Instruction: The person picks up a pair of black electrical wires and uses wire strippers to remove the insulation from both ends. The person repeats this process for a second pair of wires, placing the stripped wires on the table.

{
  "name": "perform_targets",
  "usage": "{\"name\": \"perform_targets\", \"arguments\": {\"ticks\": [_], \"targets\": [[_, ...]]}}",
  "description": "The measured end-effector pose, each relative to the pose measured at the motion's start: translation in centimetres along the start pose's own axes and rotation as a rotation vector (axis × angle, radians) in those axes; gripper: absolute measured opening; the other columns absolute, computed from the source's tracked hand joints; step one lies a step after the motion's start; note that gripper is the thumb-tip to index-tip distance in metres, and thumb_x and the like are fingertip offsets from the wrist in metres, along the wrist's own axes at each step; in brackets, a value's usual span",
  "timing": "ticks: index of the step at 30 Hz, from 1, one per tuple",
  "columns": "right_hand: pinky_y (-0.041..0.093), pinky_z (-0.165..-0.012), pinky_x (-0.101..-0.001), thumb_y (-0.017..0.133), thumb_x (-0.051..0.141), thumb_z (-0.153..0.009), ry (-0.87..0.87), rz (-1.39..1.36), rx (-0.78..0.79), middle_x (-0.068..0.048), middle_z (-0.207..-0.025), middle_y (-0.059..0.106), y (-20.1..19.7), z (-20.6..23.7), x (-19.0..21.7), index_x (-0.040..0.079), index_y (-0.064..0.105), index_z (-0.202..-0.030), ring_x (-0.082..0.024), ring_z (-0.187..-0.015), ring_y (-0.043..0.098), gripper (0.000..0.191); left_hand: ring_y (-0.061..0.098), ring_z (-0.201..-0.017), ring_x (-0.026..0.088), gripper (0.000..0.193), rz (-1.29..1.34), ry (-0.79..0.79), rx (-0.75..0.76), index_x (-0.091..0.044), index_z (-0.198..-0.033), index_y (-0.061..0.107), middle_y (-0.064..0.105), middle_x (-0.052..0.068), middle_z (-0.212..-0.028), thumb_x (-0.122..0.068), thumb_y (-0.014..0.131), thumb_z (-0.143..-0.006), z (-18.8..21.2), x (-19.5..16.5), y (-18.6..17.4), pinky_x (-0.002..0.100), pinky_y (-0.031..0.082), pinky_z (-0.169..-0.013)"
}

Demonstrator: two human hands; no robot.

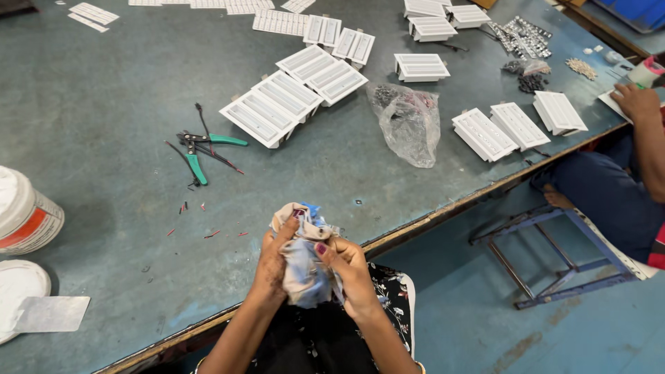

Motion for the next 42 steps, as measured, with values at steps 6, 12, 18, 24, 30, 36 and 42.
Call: {"name": "perform_targets", "arguments": {"ticks": [6,12,18,24,30,36,42], "targets": [[0.051,-0.073,-0.0284,0.062,0.022,-0.107,0.04,0.362,-0.386,-0.011,-0.099,0.07,-0.3,-1.0,2.3,-0.002,0.063,-0.111,-0.013,-0.083,0.065,0.024,0.068,-0.078,0.02,0.042,0.032,-0.067,0.002,-0.01,-0.125,0.06,0.072,0.008,-0.099,-0.038,0.067,-0.094,0.1,0.6,-0.8,0.036,0.055,-0.061],[0.034,-0.11,-0.0496,0.07,0.018,-0.086,-0.418,1.667,-0.074,-0.026,-0.15,0.044,8.7,-1.2,3.3,0.005,0.061,-0.133,-0.038,-0.138,0.042,0.05,0.072,-0.103,0.024,0.066,0.328,-0.27,0.139,-0.005,-0.14,0.051,0.069,0.014,-0.122,-0.051,0.056,-0.093,1.4,1.7,0.3,0.039,0.061,-0.086],[0.055,-0.093,-0.0402,0.07,0.016,-0.085,-0.311,1.451,-0.386,-0.017,-0.141,0.052,7.4,-1.9,4.8,0.01,0.067,-0.121,-0.034,-0.119,0.064,0.037,0.062,-0.123,0.01,0.067,0.043,-0.258,0.203,-0.023,-0.149,0.04,0.064,-0.003,-0.135,-0.037,0.065,-0.088,4.3,3.9,1.7,0.031,0.052,-0.103],[0.048,-0.072,-0.0431,0.077,0.014,-0.077,-0.579,1.859,-0.352,-0.014,-0.103,0.066,9.1,-0.4,5.5,0.005,0.071,-0.105,-0.034,-0.089,0.061,0.03,0.061,-0.107,0.015,0.068,-0.03,-0.05,0.193,-0.009,-0.144,0.049,0.064,0.005,-0.118,-0.035,0.076,-0.087,4.1,5.7,1.4,0.03,0.05,-0.09],[0.05,-0.059,-0.0343,0.079,0.018,-0.081,-0.51,1.671,-0.393,-0.009,-0.082,0.066,8.1,0.0,5.9,0.002,0.069,-0.094,-0.025,-0.068,0.066,0.023,0.064,-0.099,0.014,0.064,-0.076,0.005,0.198,-0.003,-0.134,0.056,0.067,0.006,-0.11,-0.043,0.074,-0.087,3.3,6.9,0.3,0.029,0.054,-0.084],[0.049,-0.067,-0.0306,0.071,0.012,-0.092,-0.07,1.086,-0.496,-0.014,-0.082,0.068,4.1,-0.4,7.8,-0.002,0.071,-0.101,-0.018,-0.074,0.059,0.017,0.071,-0.093,0.018,0.057,0.152,-0.21,0.369,0.001,-0.129,0.059,0.072,0.01,-0.108,-0.034,0.074,-0.087,3.0,7.0,-0.4,0.035,0.059,-0.078],[0.043,-0.107,-0.0378,0.07,0.02,-0.091,-0.297,1.45,-0.098,-0.022,-0.129,0.063,8.6,0.5,8.5,0.003,0.065,-0.125,-0.033,-0.123,0.063,0.038,0.073,-0.086,0.018,0.029,-0.133,0.057,0.237,0.007,-0.107,0.074,0.077,0.013,-0.102,0.001,0.077,-0.079,-0.4,8.5,-4.1,0.033,0.059,-0.079]]}}
Point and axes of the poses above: each hand's wrist, its own z-axis away from the middle knuckle, its own y-axis out of the palm, x = y × z, the point moved 5 cm from there along -z, towards the middle knuckle
